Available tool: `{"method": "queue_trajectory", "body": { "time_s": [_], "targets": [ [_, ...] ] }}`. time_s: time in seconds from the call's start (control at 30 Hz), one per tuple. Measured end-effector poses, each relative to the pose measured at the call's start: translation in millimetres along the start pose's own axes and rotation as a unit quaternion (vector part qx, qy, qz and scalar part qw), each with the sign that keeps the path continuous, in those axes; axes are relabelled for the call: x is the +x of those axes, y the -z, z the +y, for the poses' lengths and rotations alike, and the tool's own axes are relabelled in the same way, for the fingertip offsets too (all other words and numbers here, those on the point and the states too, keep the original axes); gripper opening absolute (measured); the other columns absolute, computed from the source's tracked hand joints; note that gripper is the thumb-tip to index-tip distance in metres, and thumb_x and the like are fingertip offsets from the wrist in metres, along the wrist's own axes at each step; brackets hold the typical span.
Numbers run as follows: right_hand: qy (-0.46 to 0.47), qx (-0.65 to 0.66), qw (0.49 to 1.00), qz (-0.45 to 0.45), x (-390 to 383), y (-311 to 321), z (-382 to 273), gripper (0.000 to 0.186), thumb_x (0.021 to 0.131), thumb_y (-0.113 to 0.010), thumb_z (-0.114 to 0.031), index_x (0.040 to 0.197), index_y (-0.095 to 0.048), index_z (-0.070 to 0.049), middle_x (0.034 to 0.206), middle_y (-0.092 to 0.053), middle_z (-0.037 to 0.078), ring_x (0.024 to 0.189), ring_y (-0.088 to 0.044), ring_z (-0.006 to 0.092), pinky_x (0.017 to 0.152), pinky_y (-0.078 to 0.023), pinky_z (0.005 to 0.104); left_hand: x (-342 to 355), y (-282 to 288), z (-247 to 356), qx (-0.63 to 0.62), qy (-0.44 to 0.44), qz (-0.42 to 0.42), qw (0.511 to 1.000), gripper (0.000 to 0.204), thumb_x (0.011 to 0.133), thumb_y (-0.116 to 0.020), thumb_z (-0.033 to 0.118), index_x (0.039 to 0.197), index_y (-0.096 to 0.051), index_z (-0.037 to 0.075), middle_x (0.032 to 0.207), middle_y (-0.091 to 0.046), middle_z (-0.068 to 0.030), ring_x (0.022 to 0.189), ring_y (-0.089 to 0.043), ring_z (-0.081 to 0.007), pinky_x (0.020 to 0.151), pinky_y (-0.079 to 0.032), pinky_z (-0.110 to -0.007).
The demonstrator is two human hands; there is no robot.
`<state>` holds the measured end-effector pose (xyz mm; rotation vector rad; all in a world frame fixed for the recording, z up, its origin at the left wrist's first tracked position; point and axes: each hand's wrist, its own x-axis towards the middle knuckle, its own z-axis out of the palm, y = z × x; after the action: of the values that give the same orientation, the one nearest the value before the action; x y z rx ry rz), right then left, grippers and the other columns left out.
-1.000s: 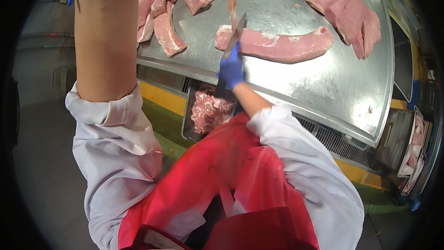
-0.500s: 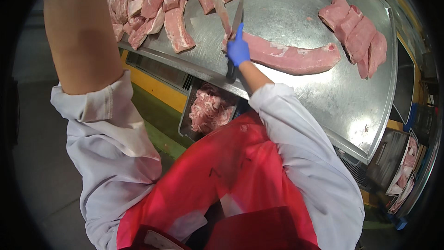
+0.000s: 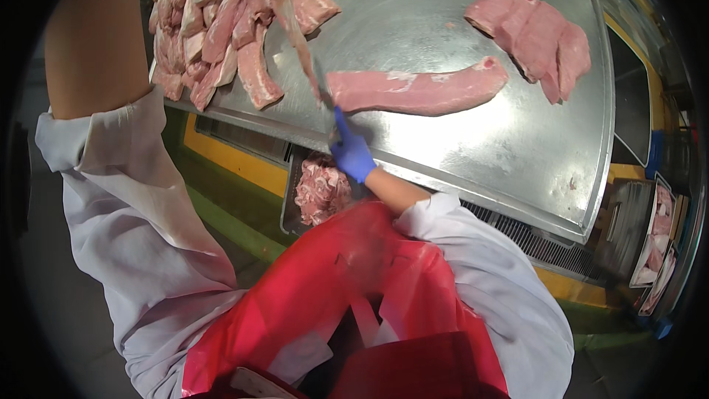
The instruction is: The person uses a knife to trim and cut large pieces of raw meat on a stainless steel table. They separate fat from lean portions and place trimmed pieces into a metal tray. The person also sharpens the knife on a honing steel during the process.
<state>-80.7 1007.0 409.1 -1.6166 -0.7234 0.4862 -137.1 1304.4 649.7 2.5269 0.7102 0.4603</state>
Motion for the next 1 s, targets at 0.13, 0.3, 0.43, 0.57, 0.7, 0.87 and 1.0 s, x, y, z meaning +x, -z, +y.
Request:
{"method": "queue_trajectory", "body": {
  "time_s": [0.13,0.3,0.43,0.57,0.7,0.87,1.0],
  "targets": [
    [-0.151,0.098,0.974,-0.141,34,56,-34,0.084,0.090,-0.049,-0.005,0.163,-0.013,-0.024,0.076,-0.065,0.016,0.056,-0.062,0.0229,0.060,-0.055,0.0379,14,11,82,-0.015,-0.072,0.021,0.997,0.012,0.098,-0.051,0.005,0.099,-0.063,0.004,0.089,-0.060,-0.0046,0.079,-0.058,-0.0163,0.065,-0.048,-0.028],
    [-0.126,0.129,0.938,-0.296,22,119,-77,0.088,0.088,-0.047,-0.002,0.163,-0.012,-0.031,0.071,-0.062,0.010,0.050,-0.058,0.0146,0.051,-0.053,0.0312,42,11,227,-0.060,-0.204,0.042,0.976,0.012,0.097,-0.052,0.005,0.100,-0.064,0.004,0.091,-0.062,-0.0048,0.081,-0.059,-0.0169,0.066,-0.048,-0.029],
    [-0.098,0.079,0.930,-0.344,-53,183,-93,0.093,0.083,-0.048,-0.002,0.163,-0.012,-0.030,0.071,-0.063,0.009,0.052,-0.059,0.0164,0.055,-0.053,0.0326,52,17,342,-0.103,-0.313,0.075,0.941,0.013,0.097,-0.053,0.005,0.101,-0.065,0.005,0.092,-0.063,-0.0049,0.083,-0.060,-0.0174,0.067,-0.049,-0.029],
    [-0.038,0.012,0.957,-0.287,-130,279,-38,0.087,0.087,-0.051,-0.008,0.163,-0.014,-0.028,0.077,-0.065,0.011,0.053,-0.060,0.0169,0.058,-0.055,0.0329,48,23,443,-0.134,-0.432,0.116,0.884,0.014,0.097,-0.054,0.005,0.102,-0.066,0.005,0.094,-0.064,-0.0051,0.084,-0.061,-0.0180,0.068,-0.049,-0.030],
    [-0.279,0.095,0.940,-0.169,-262,430,-62,0.083,0.090,-0.054,-0.005,0.163,-0.020,-0.023,0.076,-0.065,0.007,0.050,-0.055,0.0117,0.050,-0.050,0.0274,59,-72,434,-0.103,-0.508,0.109,0.848,0.014,0.096,-0.055,0.005,0.102,-0.067,0.005,0.095,-0.065,-0.0053,0.086,-0.062,-0.0185,0.069,-0.050,-0.030],
    [-0.318,0.158,0.934,-0.032,-358,505,-83,0.084,0.089,-0.055,0.002,0.162,-0.023,-0.024,0.074,-0.061,0.003,0.049,-0.051,0.0066,0.047,-0.044,0.0208,-114,-294,152,-0.197,0.146,-0.332,0.911,0.023,0.087,-0.069,0.024,0.093,-0.067,0.002,0.083,-0.063,-0.0096,0.082,-0.060,-0.0204,0.076,-0.051,-0.037],
    [-0.278,-0.019,0.960,-0.032,-341,503,-62,0.080,0.091,-0.060,-0.005,0.161,-0.028,-0.025,0.073,-0.064,0.005,0.050,-0.054,0.0104,0.053,-0.049,0.0272,-166,-372,205,-0.001,-0.252,-0.033,0.967,0.038,0.081,-0.074,0.028,0.104,-0.062,-0.001,0.105,-0.063,-0.0214,0.092,-0.064,-0.0352,0.085,-0.051,-0.049]
  ]
}}
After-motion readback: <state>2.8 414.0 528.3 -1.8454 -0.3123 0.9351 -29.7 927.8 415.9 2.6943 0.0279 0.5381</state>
